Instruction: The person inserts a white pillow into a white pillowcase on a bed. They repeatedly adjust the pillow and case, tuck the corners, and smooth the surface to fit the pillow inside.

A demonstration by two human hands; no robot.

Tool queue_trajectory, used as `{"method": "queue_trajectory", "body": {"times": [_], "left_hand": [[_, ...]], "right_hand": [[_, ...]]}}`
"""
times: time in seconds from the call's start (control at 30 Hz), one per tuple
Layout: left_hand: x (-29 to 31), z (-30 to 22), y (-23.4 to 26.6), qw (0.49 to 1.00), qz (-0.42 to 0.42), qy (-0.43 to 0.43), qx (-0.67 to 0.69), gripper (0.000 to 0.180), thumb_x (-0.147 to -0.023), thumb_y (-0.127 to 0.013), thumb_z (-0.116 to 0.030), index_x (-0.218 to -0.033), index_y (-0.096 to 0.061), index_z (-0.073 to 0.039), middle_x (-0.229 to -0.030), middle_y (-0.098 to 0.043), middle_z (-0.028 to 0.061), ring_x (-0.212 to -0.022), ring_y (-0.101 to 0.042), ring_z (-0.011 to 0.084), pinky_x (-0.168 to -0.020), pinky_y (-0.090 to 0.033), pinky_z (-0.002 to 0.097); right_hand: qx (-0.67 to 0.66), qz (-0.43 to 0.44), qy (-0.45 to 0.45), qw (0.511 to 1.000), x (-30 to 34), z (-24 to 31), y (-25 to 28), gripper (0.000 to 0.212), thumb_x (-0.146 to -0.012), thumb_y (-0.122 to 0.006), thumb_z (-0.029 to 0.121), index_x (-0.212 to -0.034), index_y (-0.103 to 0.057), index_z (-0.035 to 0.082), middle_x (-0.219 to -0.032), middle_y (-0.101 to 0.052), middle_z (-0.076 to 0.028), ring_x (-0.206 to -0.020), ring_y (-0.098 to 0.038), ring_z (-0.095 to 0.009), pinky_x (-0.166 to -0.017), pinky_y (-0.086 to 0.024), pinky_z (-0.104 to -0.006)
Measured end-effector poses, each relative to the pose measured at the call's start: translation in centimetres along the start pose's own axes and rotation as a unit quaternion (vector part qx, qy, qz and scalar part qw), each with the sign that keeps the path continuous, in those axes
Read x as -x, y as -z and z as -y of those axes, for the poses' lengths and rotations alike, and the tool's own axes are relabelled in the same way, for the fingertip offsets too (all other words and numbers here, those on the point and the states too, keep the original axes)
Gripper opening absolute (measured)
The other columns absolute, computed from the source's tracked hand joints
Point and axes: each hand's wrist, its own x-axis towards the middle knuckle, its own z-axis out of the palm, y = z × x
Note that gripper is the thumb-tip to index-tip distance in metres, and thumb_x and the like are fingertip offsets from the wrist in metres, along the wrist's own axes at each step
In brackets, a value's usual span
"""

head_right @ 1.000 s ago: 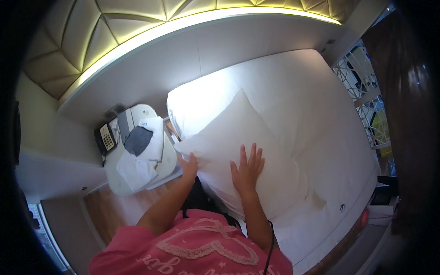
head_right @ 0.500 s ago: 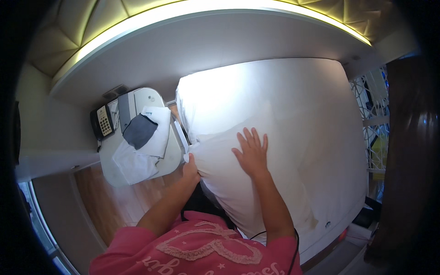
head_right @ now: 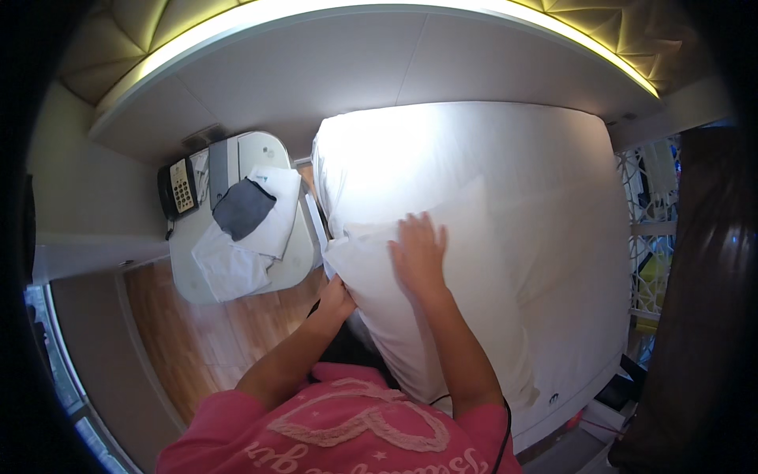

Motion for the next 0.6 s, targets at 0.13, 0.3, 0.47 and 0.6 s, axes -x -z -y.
{"method": "queue_trajectory", "body": {"times": [0.13, 0.3, 0.47, 0.6], "left_hand": [[0.6, 0.1, -1.1, 0.998, 0.002, 0.019, 0.061, 0.037, -0.106, -0.039, -0.016, -0.135, -0.054, 0.002, -0.139, -0.058, 0.0131, -0.128, -0.055, 0.0253, -0.112, -0.043, 0.0392], [0.0, 1.1, 1.9, 0.999, 0.026, 0.019, 0.011, 0.037, -0.106, -0.038, -0.014, -0.134, -0.054, 0.003, -0.139, -0.058, 0.0147, -0.128, -0.054, 0.027, -0.112, -0.042, 0.0409], [-0.7, 3.4, 5.9, 0.997, 0.05, 0.02, -0.057, 0.037, -0.104, -0.045, -0.016, -0.137, -0.052, 0.0, -0.139, -0.058, 0.012, -0.128, -0.056, 0.0262, -0.112, -0.042, 0.0452], [0.0, 4.4, 5.3, 0.991, -0.012, 0.125, 0.045, 0.033, -0.095, -0.053, -0.006, -0.126, -0.057, 0.003, -0.127, -0.062, 0.0177, -0.116, -0.061, 0.0267, -0.101, -0.048, 0.0391]], "right_hand": [[-0.088, 0.05, 0.116, 0.988, -1.1, 1.9, -3.0, 0.032, -0.096, -0.06, 0.023, -0.125, -0.064, 0.01, -0.135, -0.061, -0.01, -0.139, -0.044, -0.031, -0.117, -0.02, -0.0619], [-0.026, 0.092, 0.118, 0.988, -2.5, 2.5, -5.9, 0.028, -0.097, -0.058, 0.026, -0.118, -0.067, 0.01, -0.125, -0.067, -0.008, -0.133, -0.052, -0.029, -0.117, -0.019, -0.0642], [0.019, 0.166, 0.13, 0.977, -3.3, 3.3, -4.1, 0.034, -0.096, -0.06, 0.037, -0.116, -0.068, 0.01, -0.116, -0.068, -0.009, -0.12, -0.058, -0.027, -0.117, -0.016, -0.0669], [0.062, 0.189, 0.154, 0.968, -3.0, 2.3, -4.0, 0.037, -0.094, -0.062, 0.039, -0.115, -0.068, 0.009, -0.111, -0.068, -0.009, -0.115, -0.06, -0.027, -0.117, -0.017, -0.0647]]}}
